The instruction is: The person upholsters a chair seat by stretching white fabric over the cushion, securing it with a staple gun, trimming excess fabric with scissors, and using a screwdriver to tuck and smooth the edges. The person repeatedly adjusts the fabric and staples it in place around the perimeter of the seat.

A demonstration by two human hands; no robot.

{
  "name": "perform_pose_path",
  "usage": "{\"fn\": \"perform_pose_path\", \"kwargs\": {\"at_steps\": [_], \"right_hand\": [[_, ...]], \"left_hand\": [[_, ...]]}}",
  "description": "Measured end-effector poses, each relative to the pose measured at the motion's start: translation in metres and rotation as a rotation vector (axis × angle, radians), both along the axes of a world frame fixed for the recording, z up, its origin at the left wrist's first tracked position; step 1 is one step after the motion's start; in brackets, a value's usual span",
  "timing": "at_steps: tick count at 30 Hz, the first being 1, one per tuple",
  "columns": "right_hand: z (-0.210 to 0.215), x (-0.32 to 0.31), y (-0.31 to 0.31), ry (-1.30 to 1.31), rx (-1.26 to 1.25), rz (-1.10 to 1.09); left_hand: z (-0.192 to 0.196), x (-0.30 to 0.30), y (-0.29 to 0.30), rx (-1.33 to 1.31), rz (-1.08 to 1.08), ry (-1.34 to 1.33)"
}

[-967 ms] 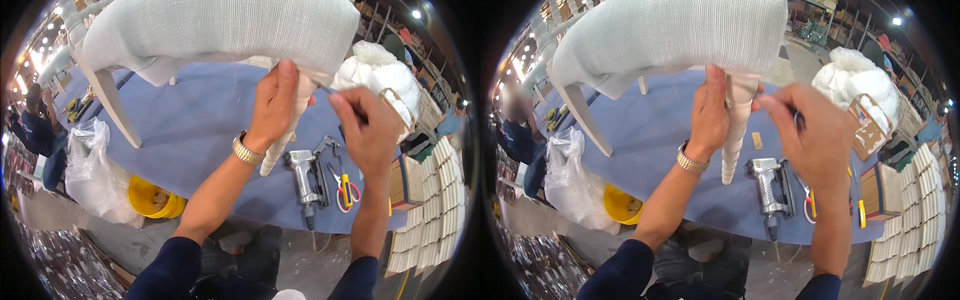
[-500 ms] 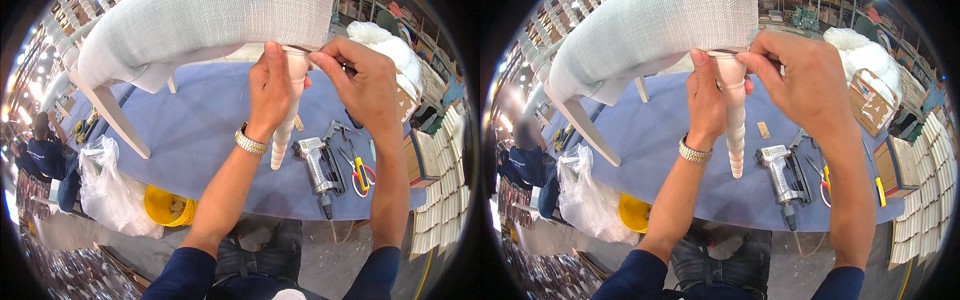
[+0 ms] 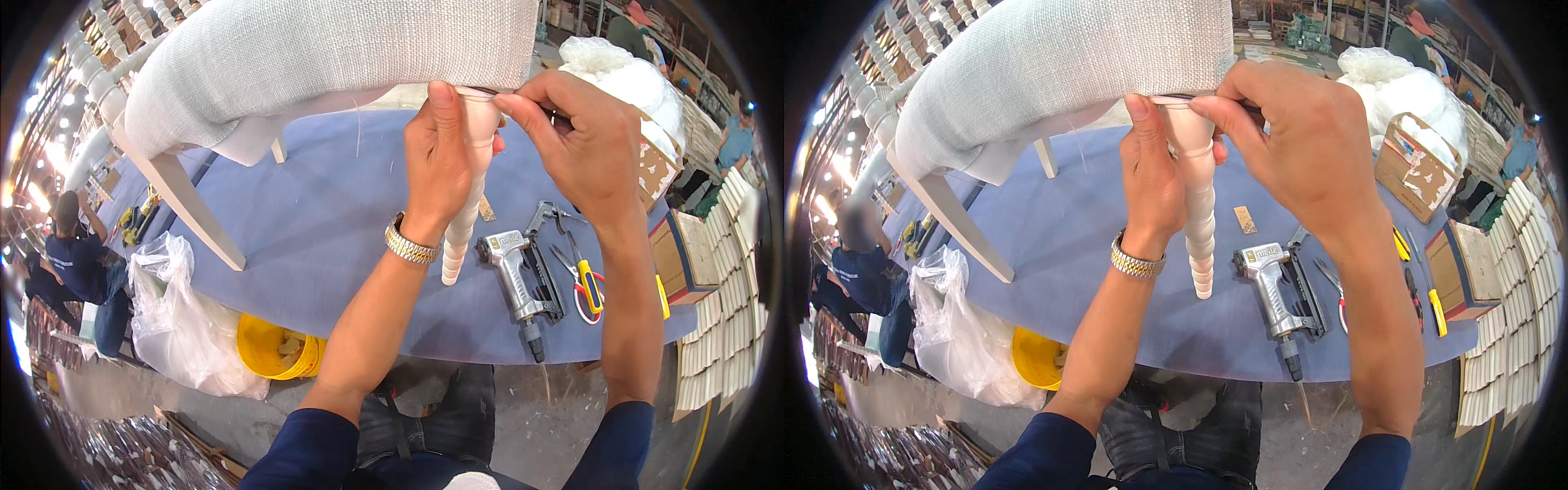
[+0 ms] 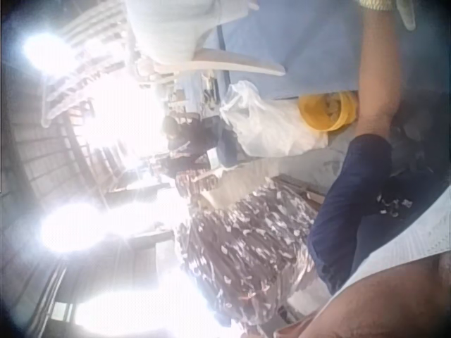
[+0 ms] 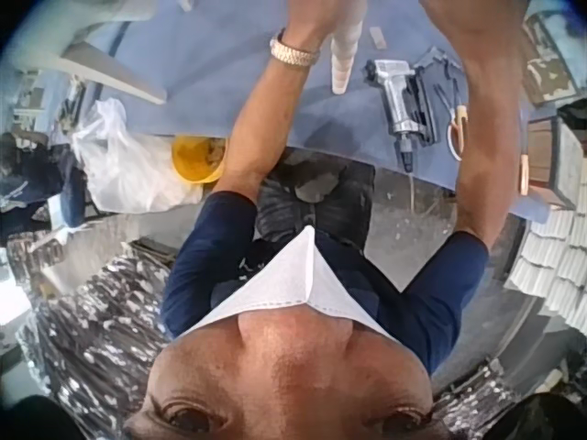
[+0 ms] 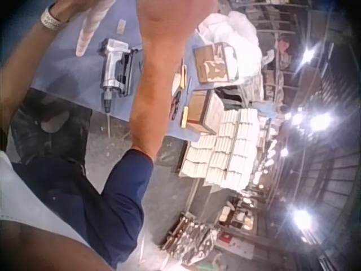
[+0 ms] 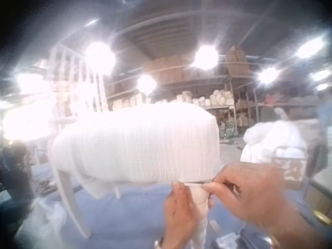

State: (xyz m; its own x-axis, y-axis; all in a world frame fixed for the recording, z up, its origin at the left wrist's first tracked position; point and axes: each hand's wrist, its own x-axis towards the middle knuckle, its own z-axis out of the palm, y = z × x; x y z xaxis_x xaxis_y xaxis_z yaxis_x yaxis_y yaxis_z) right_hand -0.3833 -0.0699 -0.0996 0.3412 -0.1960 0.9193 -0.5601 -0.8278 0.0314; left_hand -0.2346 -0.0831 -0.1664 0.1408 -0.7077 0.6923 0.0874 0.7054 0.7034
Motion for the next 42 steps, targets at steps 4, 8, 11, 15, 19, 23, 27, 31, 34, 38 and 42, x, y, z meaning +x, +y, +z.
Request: {"fn": "perform_pose_path", "kwargs": {"at_steps": [4,8,11,15,19,23,27,31,34,38,42], "right_hand": [[0.003,0.003,0.006,0.025,-0.067,-0.089],[-0.003,0.008,0.008,-0.050,-0.085,-0.126],[-0.006,0.014,0.008,-0.107,-0.030,-0.121],[-0.009,0.018,0.006,-0.174,-0.023,-0.092],[-0.014,0.020,0.004,-0.240,-0.044,-0.082],[-0.017,0.016,0.007,-0.233,-0.042,-0.099],[-0.016,-0.008,0.013,-0.124,0.027,-0.138],[-0.016,-0.011,0.023,-0.063,0.085,-0.110],[-0.012,-0.005,0.019,-0.064,0.065,-0.067],[-0.009,0.000,0.019,-0.044,0.060,-0.094],[-0.006,0.002,0.018,-0.059,0.076,-0.079]], "left_hand": [[0.000,0.001,0.001,-0.006,-0.051,0.046],[0.000,0.001,0.004,-0.013,-0.102,0.097],[-0.002,0.001,0.002,-0.033,-0.110,0.099],[-0.001,-0.002,0.001,-0.048,-0.164,0.198],[0.011,-0.006,0.002,0.037,-0.099,0.143],[0.014,-0.004,0.006,0.096,-0.069,0.108],[0.014,0.001,0.005,0.132,-0.099,0.115],[0.005,0.008,-0.004,0.136,-0.391,0.319],[-0.001,0.009,-0.005,0.092,-0.477,0.336],[-0.008,0.013,-0.010,0.002,-0.344,0.145],[-0.007,0.012,-0.005,-0.007,-0.268,0.092]]}}
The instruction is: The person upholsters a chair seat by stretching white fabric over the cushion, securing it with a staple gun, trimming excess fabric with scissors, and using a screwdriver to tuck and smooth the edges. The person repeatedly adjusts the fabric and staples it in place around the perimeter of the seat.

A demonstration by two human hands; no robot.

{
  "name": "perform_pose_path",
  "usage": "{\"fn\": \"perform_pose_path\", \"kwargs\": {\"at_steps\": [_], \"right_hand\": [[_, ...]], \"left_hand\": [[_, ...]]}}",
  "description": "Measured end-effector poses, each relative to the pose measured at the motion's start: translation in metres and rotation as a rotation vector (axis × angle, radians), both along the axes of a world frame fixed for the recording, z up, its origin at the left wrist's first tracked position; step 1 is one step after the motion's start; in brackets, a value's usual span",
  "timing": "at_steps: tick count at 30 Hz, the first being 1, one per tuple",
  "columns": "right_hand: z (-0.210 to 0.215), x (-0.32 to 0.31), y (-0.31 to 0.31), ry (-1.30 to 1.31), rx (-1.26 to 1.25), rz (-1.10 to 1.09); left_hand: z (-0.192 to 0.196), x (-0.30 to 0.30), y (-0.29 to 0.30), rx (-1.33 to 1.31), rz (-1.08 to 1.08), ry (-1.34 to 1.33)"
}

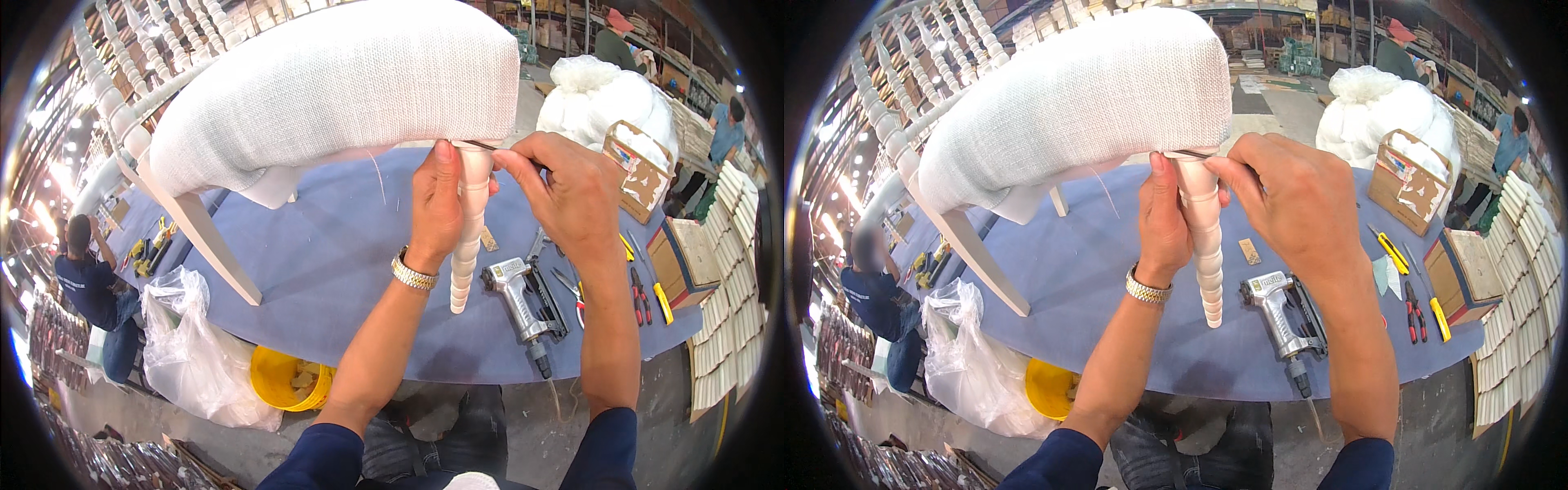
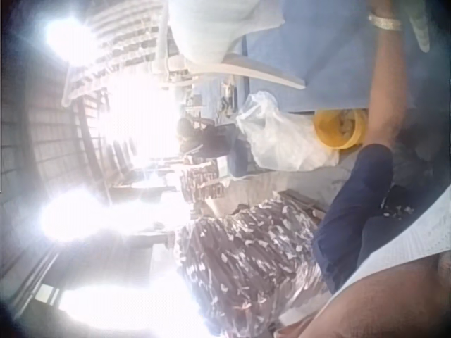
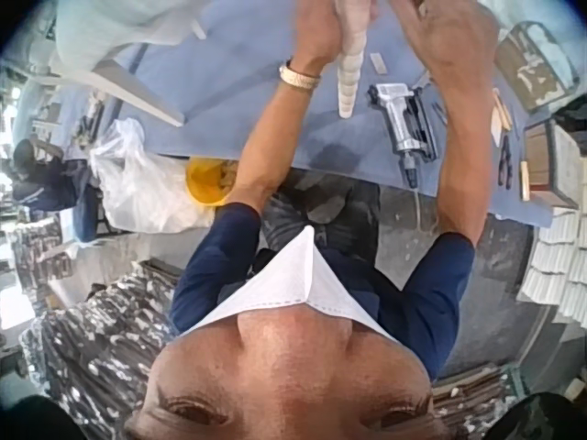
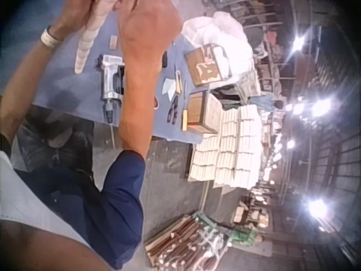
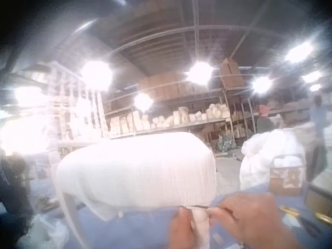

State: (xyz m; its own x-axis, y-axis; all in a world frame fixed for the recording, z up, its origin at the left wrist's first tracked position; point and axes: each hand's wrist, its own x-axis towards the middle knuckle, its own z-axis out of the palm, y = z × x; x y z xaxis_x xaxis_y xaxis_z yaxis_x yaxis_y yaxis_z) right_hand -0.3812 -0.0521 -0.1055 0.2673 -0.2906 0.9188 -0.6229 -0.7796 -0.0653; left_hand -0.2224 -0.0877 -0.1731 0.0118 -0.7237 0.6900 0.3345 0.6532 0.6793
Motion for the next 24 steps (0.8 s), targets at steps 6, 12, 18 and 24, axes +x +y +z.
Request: {"fn": "perform_pose_path", "kwargs": {"at_steps": [6,12,18,24], "right_hand": [[0.005,0.000,-0.008,0.005,-0.012,0.050],[-0.004,0.009,-0.018,-0.137,-0.028,0.109],[-0.004,0.004,-0.012,-0.120,0.004,0.086],[-0.008,-0.016,-0.005,-0.013,0.034,-0.006]], "left_hand": [[0.002,-0.007,0.003,-0.007,0.038,0.021],[-0.001,-0.008,-0.003,-0.027,-0.031,0.135],[0.009,-0.012,0.005,0.064,0.120,0.037],[0.003,-0.003,-0.004,0.063,0.008,0.044]]}}
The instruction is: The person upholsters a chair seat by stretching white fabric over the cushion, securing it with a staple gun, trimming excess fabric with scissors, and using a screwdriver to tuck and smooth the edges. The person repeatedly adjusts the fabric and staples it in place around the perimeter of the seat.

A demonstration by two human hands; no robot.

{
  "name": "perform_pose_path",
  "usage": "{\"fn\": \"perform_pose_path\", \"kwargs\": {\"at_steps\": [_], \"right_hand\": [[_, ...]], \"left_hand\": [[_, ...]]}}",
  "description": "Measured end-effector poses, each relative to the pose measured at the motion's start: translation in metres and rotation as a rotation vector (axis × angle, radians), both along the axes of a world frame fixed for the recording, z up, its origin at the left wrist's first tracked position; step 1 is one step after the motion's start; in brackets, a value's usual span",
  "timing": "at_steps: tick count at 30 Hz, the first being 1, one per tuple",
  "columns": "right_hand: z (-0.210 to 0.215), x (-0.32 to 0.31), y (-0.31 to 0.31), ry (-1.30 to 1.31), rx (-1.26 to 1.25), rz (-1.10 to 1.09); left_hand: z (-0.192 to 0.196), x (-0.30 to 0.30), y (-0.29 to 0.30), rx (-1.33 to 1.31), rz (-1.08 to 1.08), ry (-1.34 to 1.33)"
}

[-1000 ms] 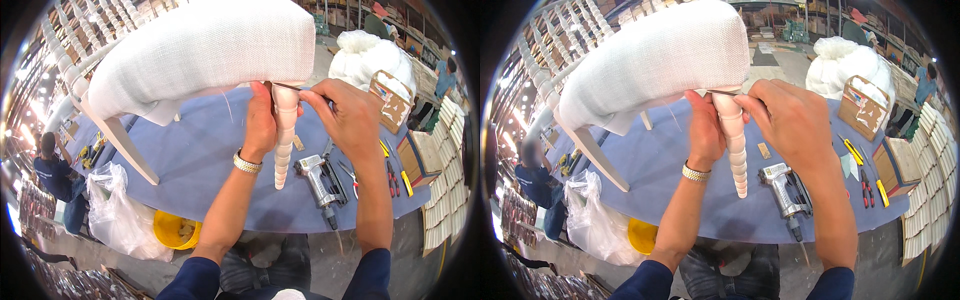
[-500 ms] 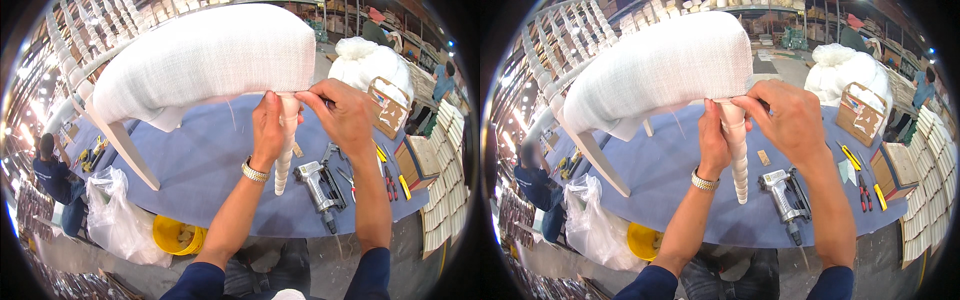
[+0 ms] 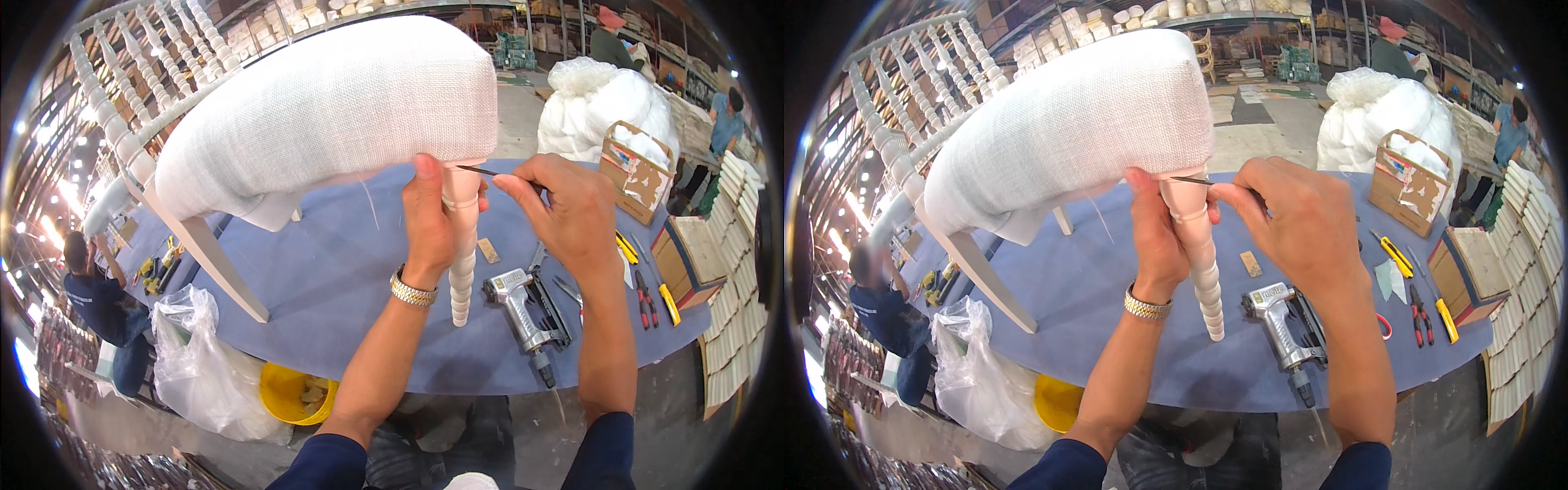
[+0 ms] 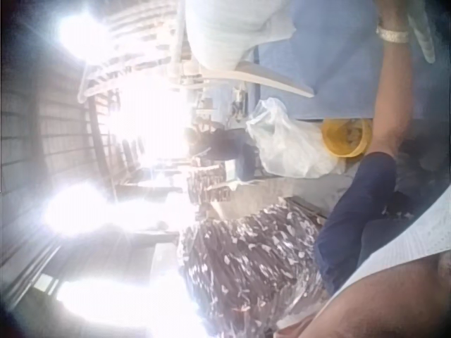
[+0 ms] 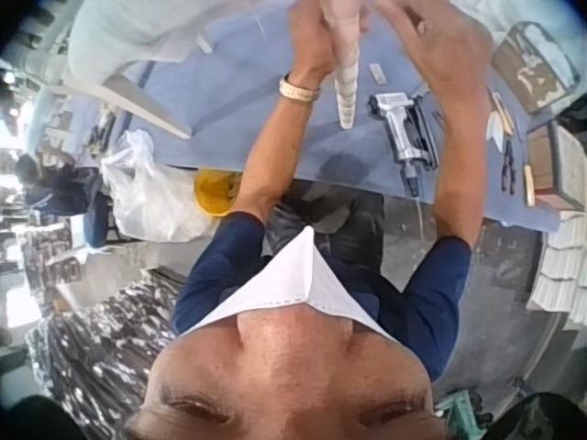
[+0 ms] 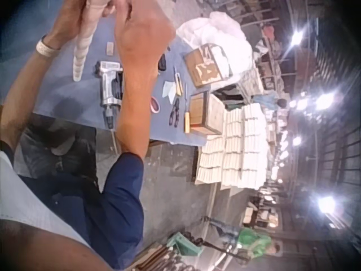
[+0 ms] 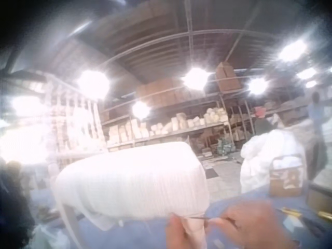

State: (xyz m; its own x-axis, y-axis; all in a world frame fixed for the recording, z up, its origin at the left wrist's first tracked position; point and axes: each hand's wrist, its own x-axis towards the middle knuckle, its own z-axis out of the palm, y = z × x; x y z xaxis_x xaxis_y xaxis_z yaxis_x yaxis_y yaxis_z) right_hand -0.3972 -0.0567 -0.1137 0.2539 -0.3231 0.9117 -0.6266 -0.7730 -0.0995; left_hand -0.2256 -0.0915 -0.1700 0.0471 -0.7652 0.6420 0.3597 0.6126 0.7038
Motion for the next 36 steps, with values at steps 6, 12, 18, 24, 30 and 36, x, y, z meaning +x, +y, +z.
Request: {"fn": "perform_pose_path", "kwargs": {"at_steps": [6,12,18,24,30,36], "right_hand": [[0.001,0.007,-0.006,-0.015,-0.041,0.077],[0.005,0.012,-0.006,0.035,-0.028,0.048],[0.008,0.016,-0.004,0.006,-0.059,0.044],[0.006,0.021,-0.010,-0.063,-0.075,0.068],[0.002,0.020,-0.012,-0.112,-0.063,0.112],[-0.015,-0.006,0.016,-0.099,0.162,0.023]], "left_hand": [[-0.004,0.000,-0.002,0.039,-0.118,0.081],[-0.001,-0.006,0.000,0.036,0.003,0.096],[0.006,-0.013,0.007,-0.017,0.212,-0.016],[0.007,-0.014,0.009,-0.005,0.287,-0.068],[0.010,-0.014,0.009,0.058,0.156,0.039],[0.008,-0.004,0.009,0.027,0.199,-0.115]]}}
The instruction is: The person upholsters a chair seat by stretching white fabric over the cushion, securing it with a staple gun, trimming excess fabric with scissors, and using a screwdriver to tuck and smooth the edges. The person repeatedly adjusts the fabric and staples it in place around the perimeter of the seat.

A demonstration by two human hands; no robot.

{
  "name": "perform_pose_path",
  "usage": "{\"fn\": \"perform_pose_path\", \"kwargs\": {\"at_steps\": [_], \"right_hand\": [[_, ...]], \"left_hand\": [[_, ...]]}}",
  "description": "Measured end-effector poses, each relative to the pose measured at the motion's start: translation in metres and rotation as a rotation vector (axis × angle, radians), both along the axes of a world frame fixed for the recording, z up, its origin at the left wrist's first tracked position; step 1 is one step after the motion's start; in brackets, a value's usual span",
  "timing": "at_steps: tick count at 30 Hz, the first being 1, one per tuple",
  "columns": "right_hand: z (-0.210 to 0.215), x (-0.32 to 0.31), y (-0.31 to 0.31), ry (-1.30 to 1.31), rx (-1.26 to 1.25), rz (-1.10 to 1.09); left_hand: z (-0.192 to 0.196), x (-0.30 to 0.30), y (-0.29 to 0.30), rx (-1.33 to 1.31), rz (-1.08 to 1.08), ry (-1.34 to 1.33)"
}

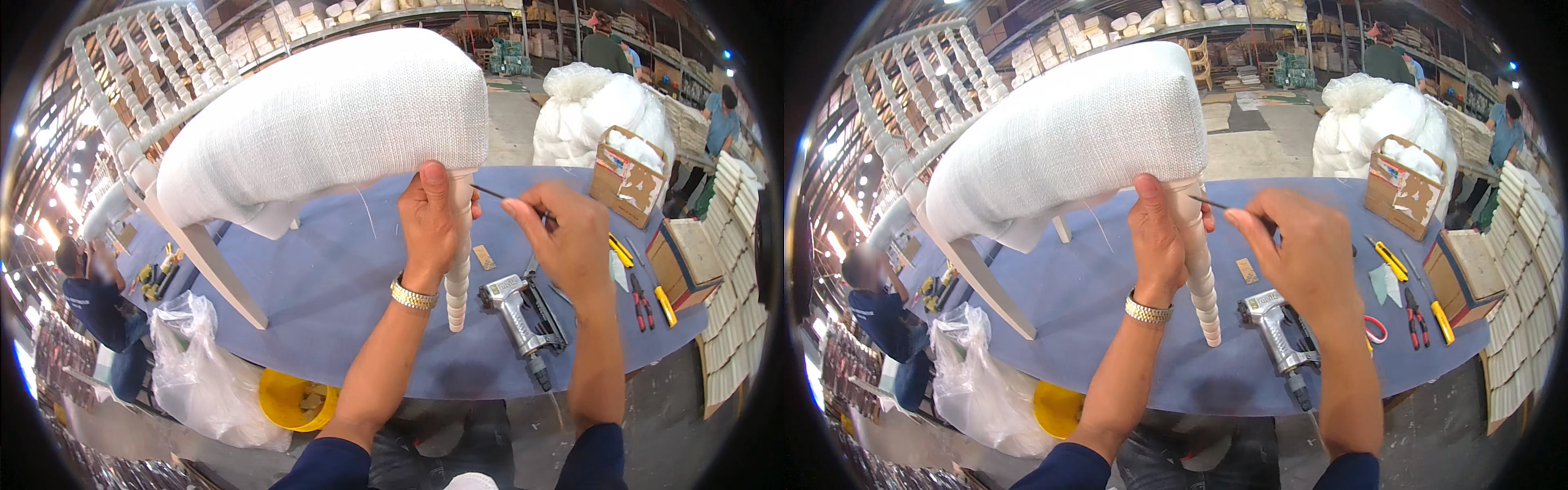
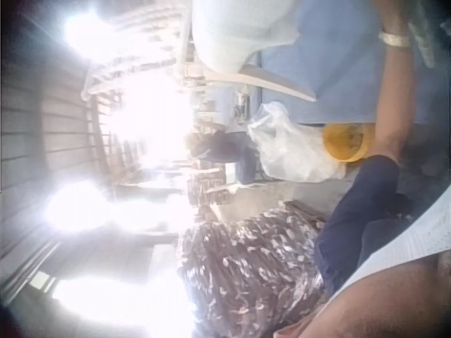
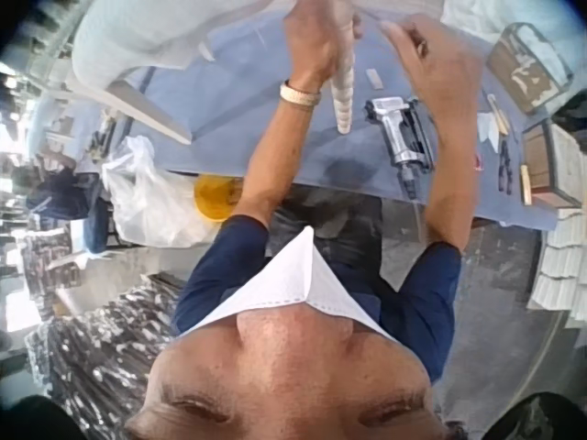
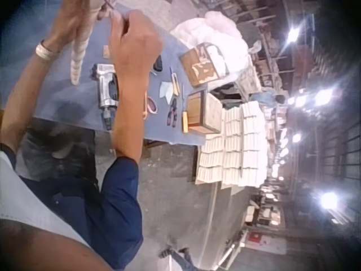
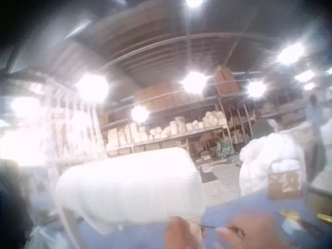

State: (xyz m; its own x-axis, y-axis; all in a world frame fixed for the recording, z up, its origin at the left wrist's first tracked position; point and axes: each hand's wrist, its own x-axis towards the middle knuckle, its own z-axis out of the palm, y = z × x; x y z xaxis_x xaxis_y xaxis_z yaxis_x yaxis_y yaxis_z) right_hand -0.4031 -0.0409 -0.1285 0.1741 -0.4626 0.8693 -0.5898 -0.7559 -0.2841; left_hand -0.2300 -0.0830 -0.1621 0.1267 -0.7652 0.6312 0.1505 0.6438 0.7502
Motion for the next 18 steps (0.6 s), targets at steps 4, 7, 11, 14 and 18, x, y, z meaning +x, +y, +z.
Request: {"fn": "perform_pose_path", "kwargs": {"at_steps": [4,7,11,14,18], "right_hand": [[-0.016,0.001,0.009,-0.191,0.128,0.054],[-0.012,0.007,0.006,-0.185,0.091,0.131],[-0.009,0.030,0.012,-0.177,0.184,0.193],[-0.040,0.080,0.020,-0.565,0.456,0.450],[-0.055,0.097,0.018,-0.642,0.194,0.276]], "left_hand": [[0.003,0.007,0.004,-0.041,-0.091,-0.059],[-0.003,0.049,0.017,-0.280,0.376,-0.595],[0.075,0.090,0.097,-0.434,0.640,-1.087],[0.139,0.088,0.099,-0.855,0.937,-1.348],[0.158,0.074,0.071,-0.800,0.751,-1.639]]}}
